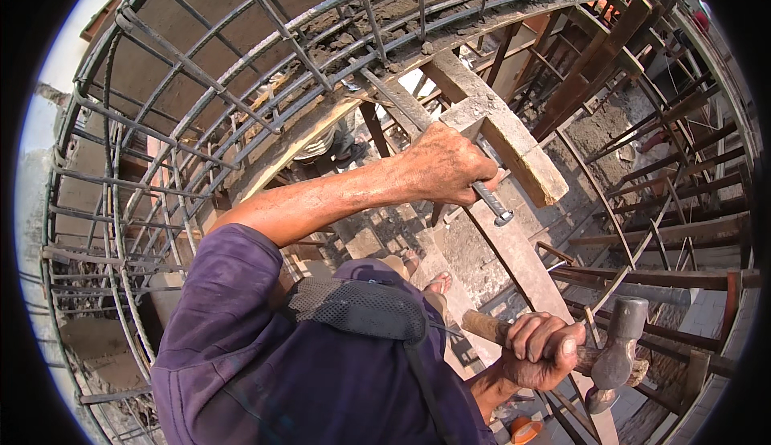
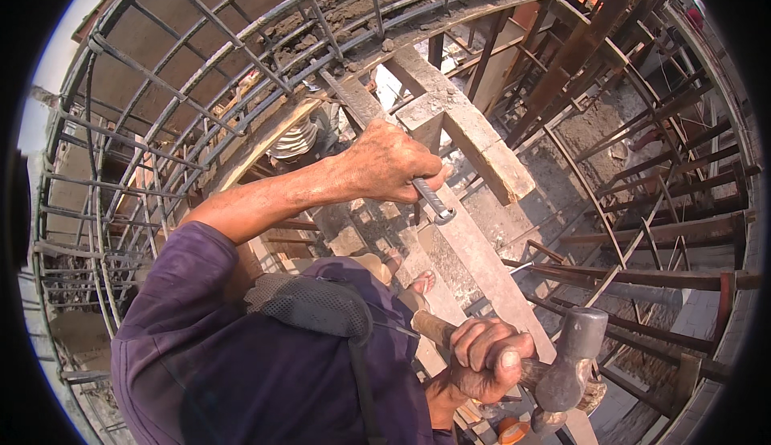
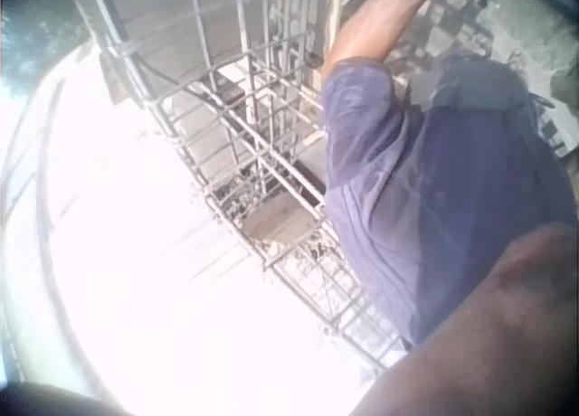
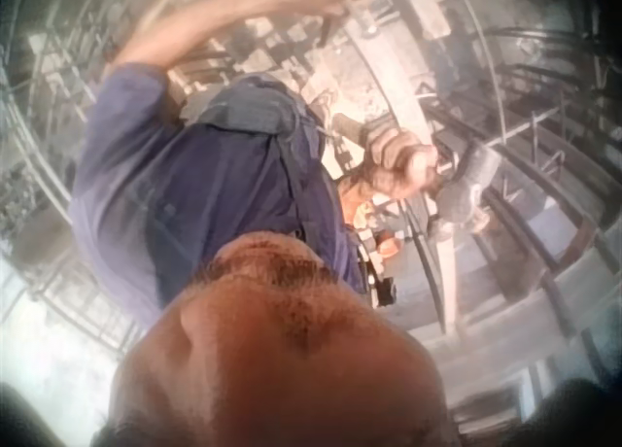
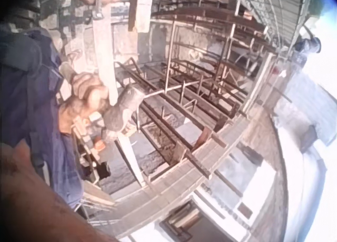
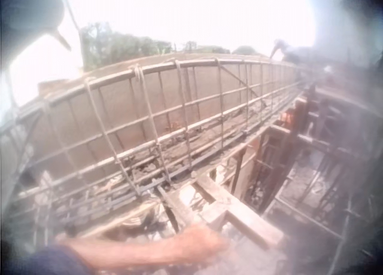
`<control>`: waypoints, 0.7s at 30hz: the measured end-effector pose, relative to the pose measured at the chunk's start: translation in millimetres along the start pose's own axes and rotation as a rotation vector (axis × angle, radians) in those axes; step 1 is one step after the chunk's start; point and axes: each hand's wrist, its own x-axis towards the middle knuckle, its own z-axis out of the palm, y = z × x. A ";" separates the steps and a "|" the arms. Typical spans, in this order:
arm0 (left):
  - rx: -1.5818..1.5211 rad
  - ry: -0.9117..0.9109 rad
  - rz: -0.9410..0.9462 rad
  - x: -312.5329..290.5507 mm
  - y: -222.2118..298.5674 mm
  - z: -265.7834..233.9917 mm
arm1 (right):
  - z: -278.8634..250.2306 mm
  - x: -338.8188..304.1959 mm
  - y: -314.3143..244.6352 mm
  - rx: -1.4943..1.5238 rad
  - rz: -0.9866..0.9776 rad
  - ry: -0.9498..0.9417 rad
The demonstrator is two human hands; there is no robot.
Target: The person secures rebar to a wooden form by hand and using a hammer, tapping the metal rod into place and checking the alignment along the edge of the concrete structure.
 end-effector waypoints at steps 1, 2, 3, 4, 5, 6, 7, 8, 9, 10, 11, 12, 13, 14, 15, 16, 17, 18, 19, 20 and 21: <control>-0.007 0.001 -0.007 1.5 0.6 0.9 | 5.1 9.7 1.9 0.059 -0.163 0.040; -0.013 0.003 -0.015 2.4 1.0 1.4 | 4.4 11.4 11.3 0.128 -0.188 0.117; -0.025 0.049 -0.006 7.0 0.0 4.6 | 2.0 7.9 27.9 0.082 0.029 0.155; -0.013 0.025 -0.023 7.1 -1.5 7.1 | 9.1 4.2 41.4 0.039 0.255 0.202; 0.000 0.001 -0.039 7.1 -4.1 8.4 | 18.8 2.3 47.1 -0.181 0.482 0.265; 0.011 -0.024 -0.063 2.8 -6.7 9.7 | 30.2 2.9 48.7 -0.402 0.716 0.321; 0.059 -0.079 -0.046 -5.7 -11.3 12.2 | 18.0 -5.9 52.9 -0.424 0.675 0.301; 0.048 0.022 -0.041 -11.5 -15.7 18.0 | 6.6 -9.2 45.4 -0.326 0.668 0.279; 0.039 0.045 -0.039 -12.5 -15.7 17.6 | -1.1 -13.1 37.1 -0.189 0.573 0.275; 0.024 0.071 -0.042 -13.5 -13.9 18.2 | -7.2 -12.7 28.5 -0.060 0.482 0.272; 0.021 0.094 -0.032 -14.2 -13.0 18.0 | -12.2 -4.3 21.7 0.043 0.346 0.154; 0.024 0.120 -0.012 -10.6 -11.8 15.5 | -3.2 5.2 16.3 0.042 0.184 0.158; 0.026 0.145 0.008 -9.0 -10.9 14.5 | -0.5 7.3 23.4 0.071 0.107 0.199; 0.029 0.147 -0.009 -9.2 -9.9 15.1 | 1.6 5.9 33.9 0.100 0.029 0.239; 0.031 0.154 -0.012 -4.9 -9.6 16.7 | -0.3 3.1 47.1 0.033 0.209 0.203; 0.033 0.149 -0.023 -5.2 -7.0 18.5 | 9.2 2.1 55.4 -0.029 0.400 0.174; 0.034 0.157 -0.020 -10.6 -6.5 24.3 | 22.2 4.2 50.7 -0.310 0.689 0.278; 0.035 0.164 -0.019 -21.4 -6.5 31.5 | 10.3 -11.2 58.6 -0.358 0.706 0.254; 0.046 0.182 -0.019 -26.8 -6.8 30.7 | 0.2 -20.1 55.9 -0.391 0.716 0.206; 0.042 0.090 -0.034 -30.9 -6.8 26.3 | -6.9 -25.2 47.4 -0.375 0.698 0.213; 0.027 -0.006 -0.053 -36.0 -0.9 20.1 | -3.7 -24.1 36.7 -0.359 0.675 0.228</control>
